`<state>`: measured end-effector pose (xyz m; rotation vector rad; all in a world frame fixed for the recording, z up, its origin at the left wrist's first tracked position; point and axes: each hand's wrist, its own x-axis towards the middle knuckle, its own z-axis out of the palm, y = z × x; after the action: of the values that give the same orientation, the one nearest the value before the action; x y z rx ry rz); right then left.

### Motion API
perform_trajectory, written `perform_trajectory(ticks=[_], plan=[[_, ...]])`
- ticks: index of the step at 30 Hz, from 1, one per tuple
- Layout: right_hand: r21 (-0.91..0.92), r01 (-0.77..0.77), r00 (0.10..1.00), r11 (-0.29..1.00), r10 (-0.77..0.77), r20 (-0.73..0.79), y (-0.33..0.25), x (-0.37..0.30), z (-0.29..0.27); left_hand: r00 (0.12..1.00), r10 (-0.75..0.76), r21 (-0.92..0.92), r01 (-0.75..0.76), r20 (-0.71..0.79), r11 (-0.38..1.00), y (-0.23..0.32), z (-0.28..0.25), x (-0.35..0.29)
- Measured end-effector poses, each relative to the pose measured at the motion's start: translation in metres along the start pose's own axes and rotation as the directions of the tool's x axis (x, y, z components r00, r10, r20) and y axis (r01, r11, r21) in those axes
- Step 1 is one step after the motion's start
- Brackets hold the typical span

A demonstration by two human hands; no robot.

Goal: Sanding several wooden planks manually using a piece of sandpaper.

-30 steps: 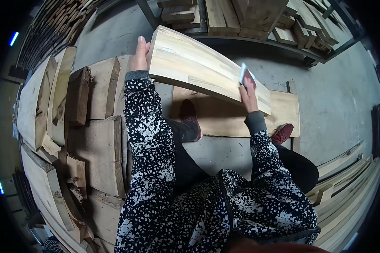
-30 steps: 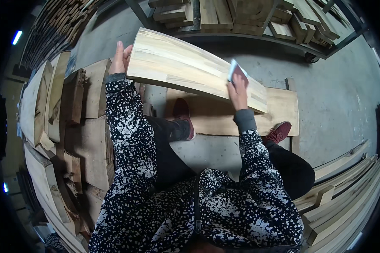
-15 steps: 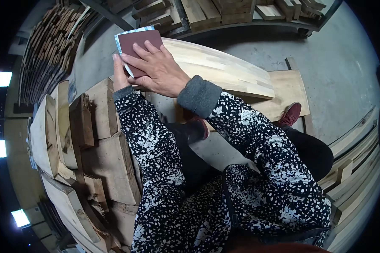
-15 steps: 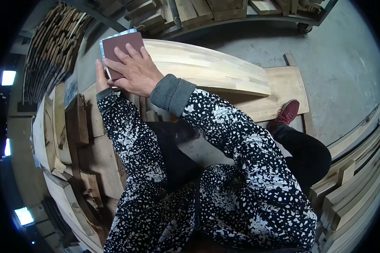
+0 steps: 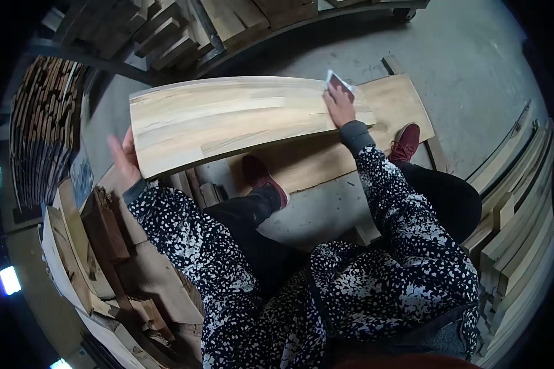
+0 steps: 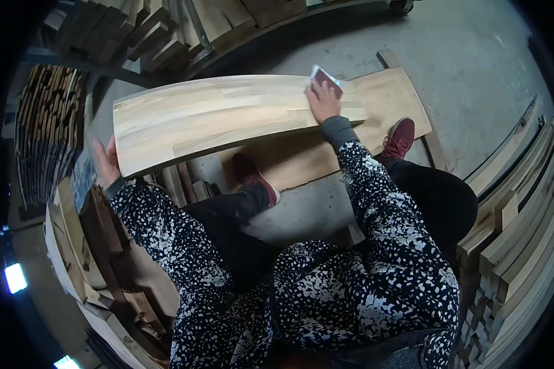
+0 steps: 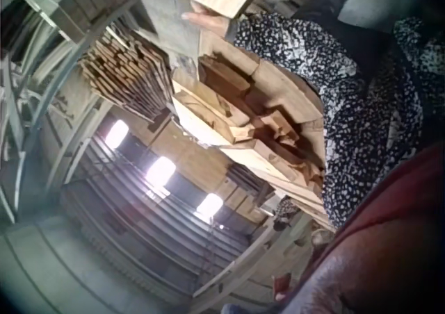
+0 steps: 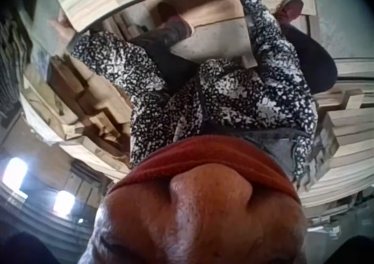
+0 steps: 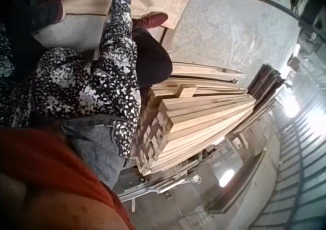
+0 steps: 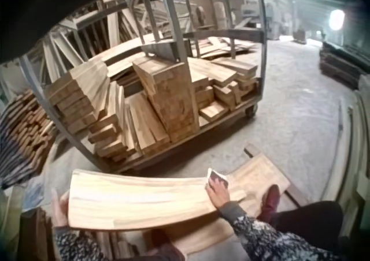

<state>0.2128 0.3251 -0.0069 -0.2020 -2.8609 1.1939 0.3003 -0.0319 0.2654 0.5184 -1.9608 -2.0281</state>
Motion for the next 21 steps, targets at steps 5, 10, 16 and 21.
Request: perform_trajectory(ticks=[5,10,16,21], plan=[[0.150,0.598,0.795,0.788,-0.607,0.019,-0.115,-0.050,-0.042,0.999,-0.007,0.086,0.010,-0.041,0.996,0.017,-0.008,-0.004],[0.152,0.688,0.715,0.709,-0.699,0.025,-0.074,-0.014,-0.034,0.995,-0.020,0.106,0.031,-0.101,0.994,0.016,-0.014,0.001],[0.119,0.195,0.980,0.974,-0.197,0.004,0.153,0.040,-0.001,0.990,-0.017,0.063,0.026,-0.141,0.998,0.017,-0.014,0.005],[0.086,0.062,0.996,0.994,-0.057,-0.069,0.130,0.004,0.006,0.992,-0.026,0.115,0.040,-0.124,0.993,0.018,-0.023,0.011]])
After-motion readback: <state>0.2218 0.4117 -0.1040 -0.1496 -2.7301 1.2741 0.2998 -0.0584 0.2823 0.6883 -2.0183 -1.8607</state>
